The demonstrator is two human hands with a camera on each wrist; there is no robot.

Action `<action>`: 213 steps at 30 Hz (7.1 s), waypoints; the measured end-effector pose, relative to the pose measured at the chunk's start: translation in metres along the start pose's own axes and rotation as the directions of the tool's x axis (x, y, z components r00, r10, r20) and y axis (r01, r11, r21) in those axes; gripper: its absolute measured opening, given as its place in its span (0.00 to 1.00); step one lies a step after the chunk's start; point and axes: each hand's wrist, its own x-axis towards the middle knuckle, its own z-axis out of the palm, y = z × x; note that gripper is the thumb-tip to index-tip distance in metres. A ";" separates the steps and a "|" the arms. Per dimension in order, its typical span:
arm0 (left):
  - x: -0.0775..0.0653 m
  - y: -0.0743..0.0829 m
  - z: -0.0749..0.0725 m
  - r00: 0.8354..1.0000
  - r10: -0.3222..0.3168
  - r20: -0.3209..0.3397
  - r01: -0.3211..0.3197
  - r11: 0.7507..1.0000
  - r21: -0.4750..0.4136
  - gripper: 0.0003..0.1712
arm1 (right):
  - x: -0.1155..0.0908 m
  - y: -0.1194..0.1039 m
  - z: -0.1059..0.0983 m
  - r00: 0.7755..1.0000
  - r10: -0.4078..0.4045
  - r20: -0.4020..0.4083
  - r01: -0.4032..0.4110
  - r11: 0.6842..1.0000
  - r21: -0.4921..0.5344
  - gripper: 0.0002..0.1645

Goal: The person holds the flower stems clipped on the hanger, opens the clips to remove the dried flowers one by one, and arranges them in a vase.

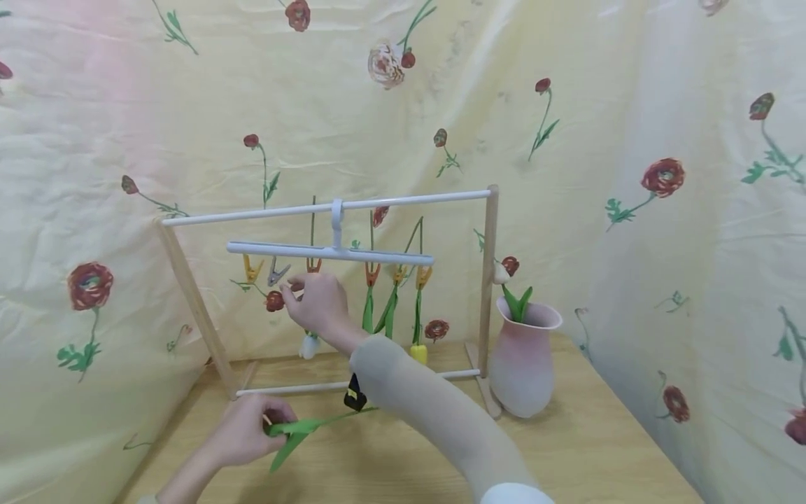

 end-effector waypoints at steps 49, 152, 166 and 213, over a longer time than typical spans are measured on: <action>0.039 0.024 0.004 0.992 0.116 -0.055 -0.110 0.989 0.096 0.12 | -0.149 0.046 -0.054 0.850 -0.313 0.424 0.447 0.854 -0.266 0.05; 0.131 -0.003 0.024 0.655 -0.427 -0.623 0.123 0.874 -0.470 0.09 | -0.130 0.218 -0.248 0.925 0.171 -0.339 -0.287 0.899 -0.330 0.12; 0.130 -0.002 0.022 0.673 -0.391 -0.627 0.115 0.894 -0.433 0.09 | -0.134 0.220 -0.250 0.948 0.279 -0.155 -0.317 0.871 -0.376 0.09; 0.127 -0.002 0.020 0.724 -0.391 -0.569 0.100 0.875 -0.475 0.12 | -0.093 0.141 -0.241 0.870 -0.289 -0.399 0.041 0.849 -0.526 0.17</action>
